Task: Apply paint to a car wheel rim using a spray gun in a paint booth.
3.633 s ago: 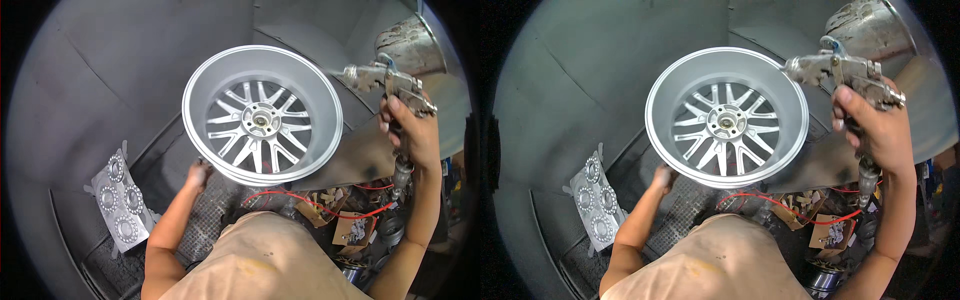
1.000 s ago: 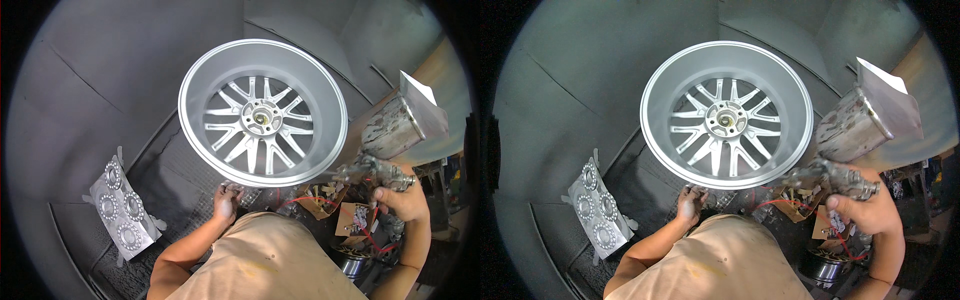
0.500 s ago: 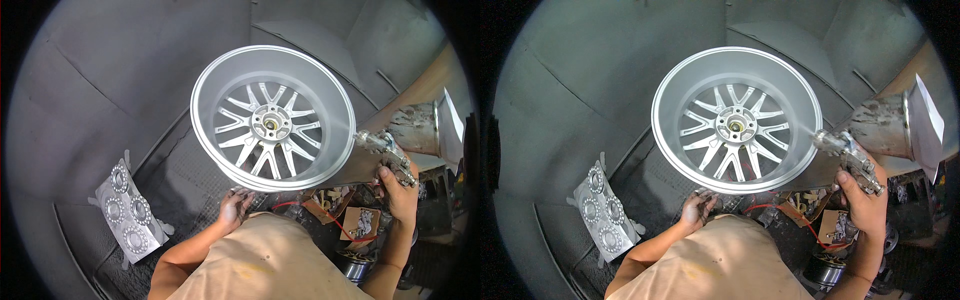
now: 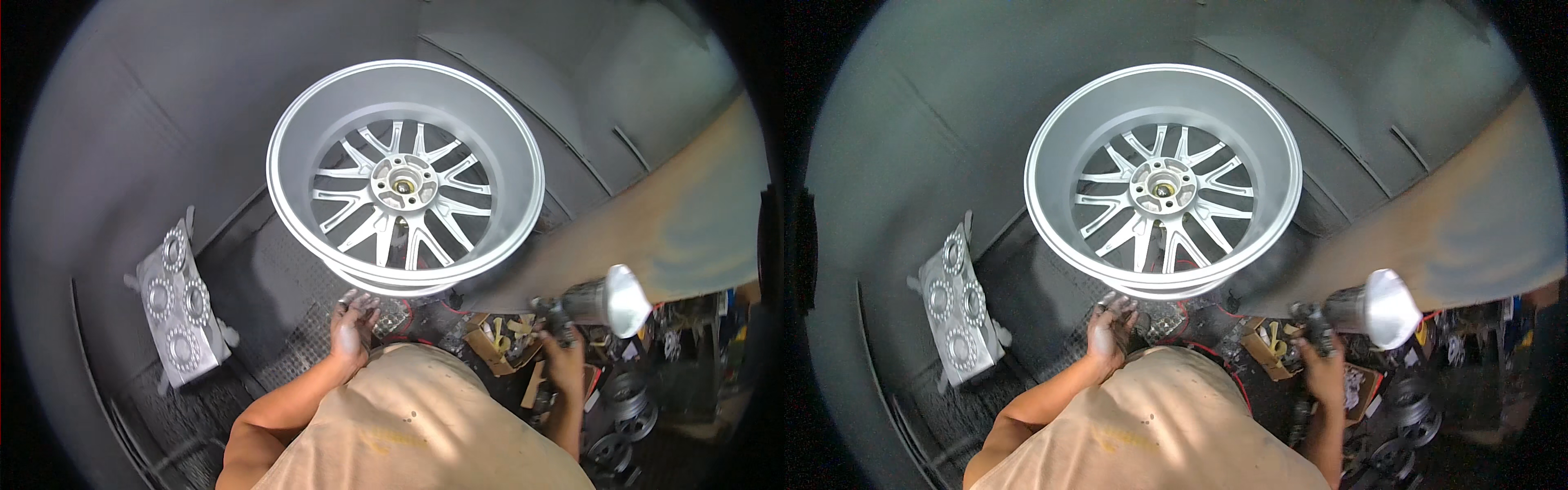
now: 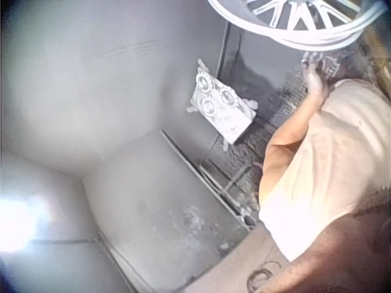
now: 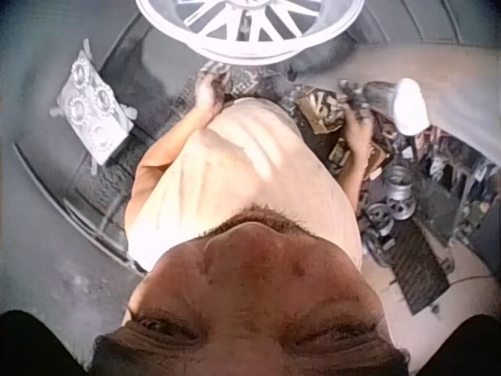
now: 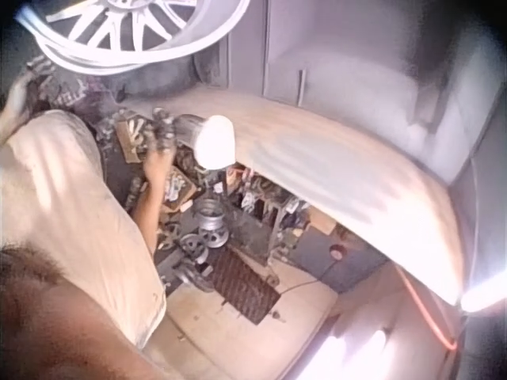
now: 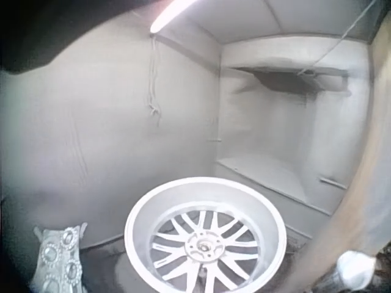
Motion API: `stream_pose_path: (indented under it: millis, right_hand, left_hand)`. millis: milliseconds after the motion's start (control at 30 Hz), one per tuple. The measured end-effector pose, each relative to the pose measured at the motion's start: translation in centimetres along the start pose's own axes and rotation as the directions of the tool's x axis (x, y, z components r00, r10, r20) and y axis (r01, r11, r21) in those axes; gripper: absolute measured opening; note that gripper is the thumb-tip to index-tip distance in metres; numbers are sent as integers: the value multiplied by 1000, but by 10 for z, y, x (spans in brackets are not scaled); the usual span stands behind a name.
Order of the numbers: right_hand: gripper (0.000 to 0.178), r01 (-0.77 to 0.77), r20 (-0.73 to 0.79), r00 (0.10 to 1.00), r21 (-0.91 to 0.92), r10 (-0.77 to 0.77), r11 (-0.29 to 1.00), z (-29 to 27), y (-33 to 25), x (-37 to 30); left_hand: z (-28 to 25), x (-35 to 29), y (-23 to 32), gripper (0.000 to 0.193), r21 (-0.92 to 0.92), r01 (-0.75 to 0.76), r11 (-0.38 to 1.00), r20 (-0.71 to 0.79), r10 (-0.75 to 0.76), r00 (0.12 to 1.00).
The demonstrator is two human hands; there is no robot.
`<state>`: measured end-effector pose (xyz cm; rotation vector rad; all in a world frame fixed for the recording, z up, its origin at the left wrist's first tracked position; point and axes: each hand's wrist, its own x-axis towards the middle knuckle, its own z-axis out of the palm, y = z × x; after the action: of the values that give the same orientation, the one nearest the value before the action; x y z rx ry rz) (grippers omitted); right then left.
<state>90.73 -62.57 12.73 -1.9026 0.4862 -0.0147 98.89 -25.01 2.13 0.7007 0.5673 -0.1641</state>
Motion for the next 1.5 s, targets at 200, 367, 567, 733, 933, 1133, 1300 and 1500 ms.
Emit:
stream_pose_path:
  millis: [200, 367, 567, 733, 933, 1133, 1300, 1500]
  right_hand:
    - [36, -34, 349, 936, -45, 47, 998, 30, 143, 13]
    - [51, 190, 601, 796, -132, -74, 973, 74, 210, 0]
    - [53, 290, 828, 552, -299, 96, 909, 116, 191, -66]
    - [53, 580, 964, 267, -170, 11, 797, 169, 181, -134]
    - [52, 702, 981, 138, 2, -139, 712, 245, 157, -243]
    - [51, 676, 969, -59, 215, -240, 704, 363, 147, -393]
    - [47, 615, 994, -79, 109, -76, 781, 438, 87, -506]
    - [48, 262, 988, -92, 146, -126, 954, 527, 30, -681]
  left_hand:
    - [-12, -78, -79, 23, 181, 58, 982, -106, -39, 994]
    - [-46, -166, -128, 25, 384, 97, 918, -111, -59, 992]
    - [-107, -256, -142, 29, 785, 5, 620, -105, 126, 986]
    - [-301, -334, -204, 49, 953, 254, 166, -296, 328, 897]
    - [-502, -493, -313, 58, 678, 466, 568, -669, 216, 711]
    - [-569, -610, -385, 53, 540, 488, 686, -778, 185, 600]
    - [-604, -669, -441, 55, 530, 470, 706, -822, 291, 490]
    - [-594, -679, -494, 48, 369, 324, 871, -905, 257, 340]
